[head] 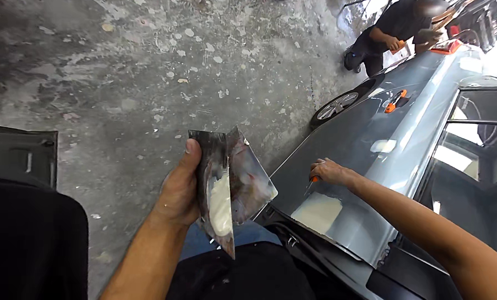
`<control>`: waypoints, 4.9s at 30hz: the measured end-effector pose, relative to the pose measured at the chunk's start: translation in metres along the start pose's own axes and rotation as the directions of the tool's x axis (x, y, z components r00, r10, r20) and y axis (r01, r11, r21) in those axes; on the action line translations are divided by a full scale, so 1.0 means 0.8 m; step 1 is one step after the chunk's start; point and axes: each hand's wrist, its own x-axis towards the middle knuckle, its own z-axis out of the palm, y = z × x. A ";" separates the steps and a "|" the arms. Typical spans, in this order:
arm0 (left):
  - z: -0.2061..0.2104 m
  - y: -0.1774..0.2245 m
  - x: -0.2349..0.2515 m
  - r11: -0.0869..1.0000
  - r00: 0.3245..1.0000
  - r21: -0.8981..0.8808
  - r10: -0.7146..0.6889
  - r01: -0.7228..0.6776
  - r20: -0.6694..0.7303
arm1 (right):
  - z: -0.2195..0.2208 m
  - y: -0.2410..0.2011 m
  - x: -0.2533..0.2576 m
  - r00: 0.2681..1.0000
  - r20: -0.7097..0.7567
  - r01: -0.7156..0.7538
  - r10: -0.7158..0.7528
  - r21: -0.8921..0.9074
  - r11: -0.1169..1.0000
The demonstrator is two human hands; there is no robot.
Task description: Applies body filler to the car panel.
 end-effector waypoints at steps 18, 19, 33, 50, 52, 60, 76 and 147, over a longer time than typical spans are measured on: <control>0.007 -0.015 0.020 0.998 0.995 -0.027 -0.059 0.062 0.083 | -0.061 0.036 -0.208 0.977 -0.165 0.138 -0.137 -0.010 0.990; 0.006 -0.014 0.021 0.998 0.994 -0.035 -0.053 0.056 0.091 | -0.071 0.035 -0.201 0.954 -0.262 0.153 -0.144 0.017 0.988; -0.063 0.019 -0.044 0.999 0.998 0.040 0.038 -0.036 -0.042 | -0.091 -0.168 0.062 0.962 0.267 0.078 -0.053 -0.082 0.994; -0.076 0.014 -0.054 1.000 0.996 -0.015 0.004 -0.006 -0.093 | -0.070 -0.216 0.061 0.928 0.372 0.116 -0.027 -0.219 0.969; -0.073 0.012 -0.052 1.000 0.996 -0.011 0.002 -0.003 -0.093 | -0.075 -0.219 0.049 0.927 0.374 0.116 -0.020 -0.237 0.964; -0.065 0.011 -0.044 1.000 0.998 -0.013 -0.005 0.004 -0.060 | -0.100 -0.209 -0.040 0.924 0.383 0.106 -0.003 -0.248 0.963; -0.072 0.009 -0.043 1.000 1.000 0.011 0.005 -0.005 -0.011 | -0.192 -0.147 -0.151 0.986 -0.053 0.158 -0.156 0.034 0.987; -0.056 0.016 -0.008 0.870 0.866 0.393 0.420 -0.299 -0.272 | -0.071 -0.092 -0.074 0.952 -0.284 0.170 -0.117 0.172 0.970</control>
